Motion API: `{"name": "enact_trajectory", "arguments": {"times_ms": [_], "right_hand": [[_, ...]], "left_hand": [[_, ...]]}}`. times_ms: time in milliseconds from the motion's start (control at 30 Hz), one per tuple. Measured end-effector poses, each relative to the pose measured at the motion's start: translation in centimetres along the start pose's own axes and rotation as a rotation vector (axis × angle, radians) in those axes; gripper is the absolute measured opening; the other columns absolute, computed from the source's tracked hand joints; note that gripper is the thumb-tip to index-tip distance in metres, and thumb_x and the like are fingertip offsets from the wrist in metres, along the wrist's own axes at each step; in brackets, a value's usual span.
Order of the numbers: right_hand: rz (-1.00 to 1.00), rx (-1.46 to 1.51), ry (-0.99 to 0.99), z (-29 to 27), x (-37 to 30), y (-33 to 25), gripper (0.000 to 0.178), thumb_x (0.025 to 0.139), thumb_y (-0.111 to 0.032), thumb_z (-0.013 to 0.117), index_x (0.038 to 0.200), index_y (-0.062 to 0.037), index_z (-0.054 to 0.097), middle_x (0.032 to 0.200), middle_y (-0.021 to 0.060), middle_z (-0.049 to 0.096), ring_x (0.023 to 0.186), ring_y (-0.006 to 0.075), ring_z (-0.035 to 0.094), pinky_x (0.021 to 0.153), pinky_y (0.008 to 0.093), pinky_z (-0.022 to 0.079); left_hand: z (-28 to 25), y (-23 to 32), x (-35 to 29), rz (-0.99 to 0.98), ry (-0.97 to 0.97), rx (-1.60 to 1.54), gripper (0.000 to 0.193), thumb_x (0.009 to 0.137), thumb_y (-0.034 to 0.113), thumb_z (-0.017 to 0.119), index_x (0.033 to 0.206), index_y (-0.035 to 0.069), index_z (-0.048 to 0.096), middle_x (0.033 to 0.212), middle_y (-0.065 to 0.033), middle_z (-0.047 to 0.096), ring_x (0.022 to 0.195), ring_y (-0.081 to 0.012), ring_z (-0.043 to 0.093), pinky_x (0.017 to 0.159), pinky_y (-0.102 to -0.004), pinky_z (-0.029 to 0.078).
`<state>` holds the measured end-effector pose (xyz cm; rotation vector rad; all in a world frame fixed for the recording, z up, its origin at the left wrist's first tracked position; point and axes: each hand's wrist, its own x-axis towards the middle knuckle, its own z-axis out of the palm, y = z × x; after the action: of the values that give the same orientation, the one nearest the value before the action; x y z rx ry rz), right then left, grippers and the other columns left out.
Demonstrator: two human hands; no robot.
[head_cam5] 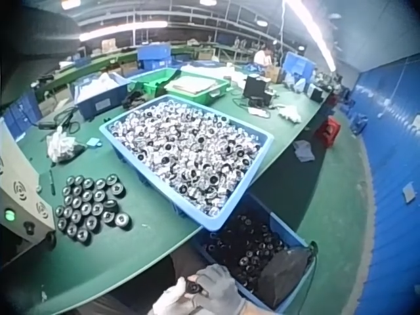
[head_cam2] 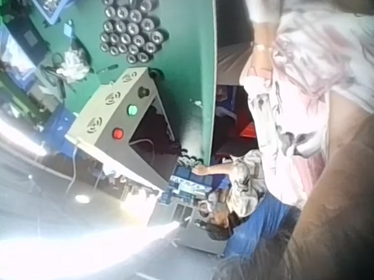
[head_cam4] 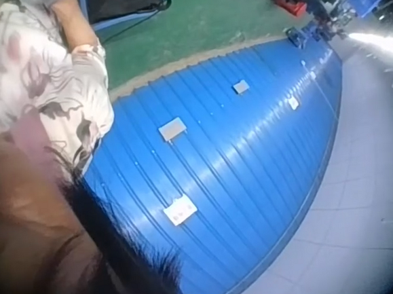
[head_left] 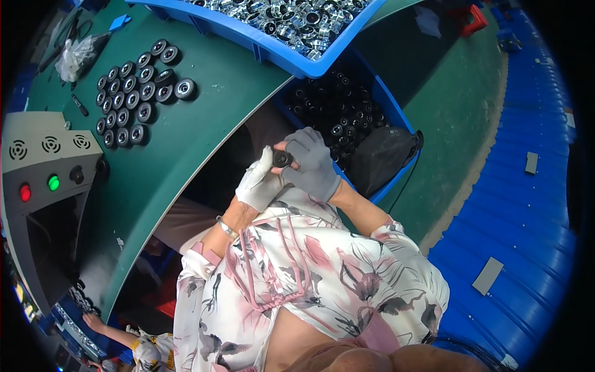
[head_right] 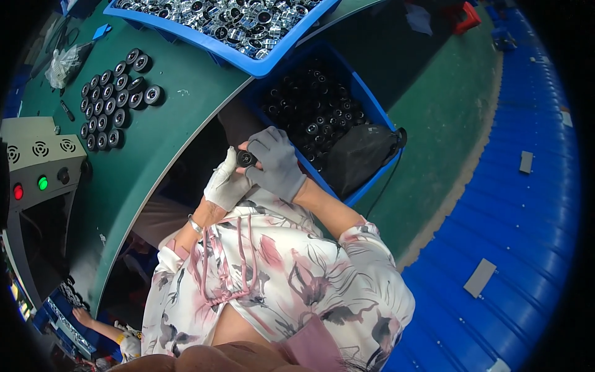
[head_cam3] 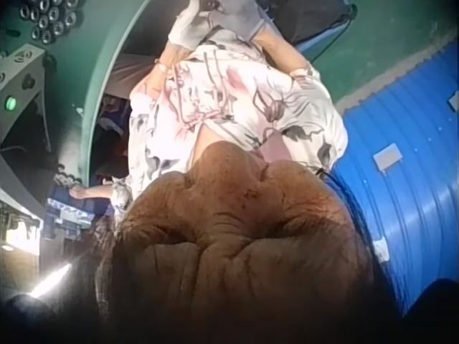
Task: The recorder is assembling and inspecting small circular black components at a factory workbench, occasionally using an inspection machine.
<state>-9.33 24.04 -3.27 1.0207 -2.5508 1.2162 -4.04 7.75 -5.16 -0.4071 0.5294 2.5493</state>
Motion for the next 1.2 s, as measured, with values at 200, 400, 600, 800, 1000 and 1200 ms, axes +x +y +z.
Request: {"name": "enact_trajectory", "arguments": {"times_ms": [200,400,600,800,1000,1200], "right_hand": [[0.081,-0.165,-0.07,-0.2,-0.1,-0.1,0.035,0.067,-0.014,0.08,0.097,-0.0065,0.065,0.096,0.0103,0.06,0.09,0.0318,0.057,0.087,0.0433,0.045],[0.605,0.538,-0.222,-0.1,-0.6,0.5,0.033,0.086,-0.017,0.076,0.113,-0.0014,0.066,0.102,0.0067,0.065,0.094,0.013,0.063,0.079,0.0283,0.051],[0.811,0.806,-0.189,0.3,-1.1,1.0,0.024,0.093,-0.017,0.069,0.109,0.0006,0.067,0.091,0.0034,0.069,0.084,0.0068,0.06,0.077,0.0249,0.05],[0.812,0.886,-0.181,0.6,-1.7,0.9,0.022,0.093,-0.017,0.068,0.107,0.0004,0.068,0.092,0.0035,0.07,0.087,0.0077,0.063,0.079,0.0251,0.05],[0.828,0.968,-0.158,1.3,-1.8,0.8,0.02,0.092,-0.013,0.068,0.107,0.0003,0.068,0.096,0.0053,0.068,0.086,0.0086,0.064,0.078,0.0258,0.051],[0.189,0.369,-0.025,2.6,-3.3,2.9,0.026,0.082,-0.017,0.077,0.102,-0.0024,0.067,0.094,0.0094,0.063,0.081,0.0203,0.065,0.07,0.0318,0.054]], "left_hand": [[-1.7,-1.0,0.0,0.062,0.246,0.307,0.038,0.1,0.028,0.064,0.123,-0.002,0.061,0.108,-0.007,0.067,0.099,-0.0152,0.062,0.092,-0.0307,0.051],[-1.6,-0.8,-0.1,0.168,0.408,0.401,0.027,0.097,0.011,0.067,0.119,-0.004,0.066,0.106,-0.0079,0.071,0.088,-0.0125,0.066,0.082,-0.0248,0.053],[-2.2,-0.8,0.0,0.15,0.318,0.302,0.028,0.095,0.017,0.071,0.116,-0.001,0.067,0.102,-0.0057,0.071,0.087,-0.0123,0.063,0.082,-0.0263,0.05],[-2.2,-0.3,-0.2,0.092,0.218,0.21,0.028,0.092,0.018,0.073,0.112,-0.001,0.068,0.096,-0.0045,0.068,0.085,-0.013,0.061,0.082,-0.0242,0.048],[-2.5,-0.4,0.5,0.037,0.227,0.13,0.023,0.094,0.019,0.072,0.107,0.0,0.068,0.091,-0.0047,0.065,0.083,-0.0135,0.057,0.081,-0.0272,0.046],[-3.2,-0.8,0.5,-0.033,0.263,0.118,0.025,0.098,0.023,0.067,0.11,0.001,0.068,0.094,-0.0061,0.065,0.086,-0.0167,0.057,0.082,-0.0288,0.046]]}}
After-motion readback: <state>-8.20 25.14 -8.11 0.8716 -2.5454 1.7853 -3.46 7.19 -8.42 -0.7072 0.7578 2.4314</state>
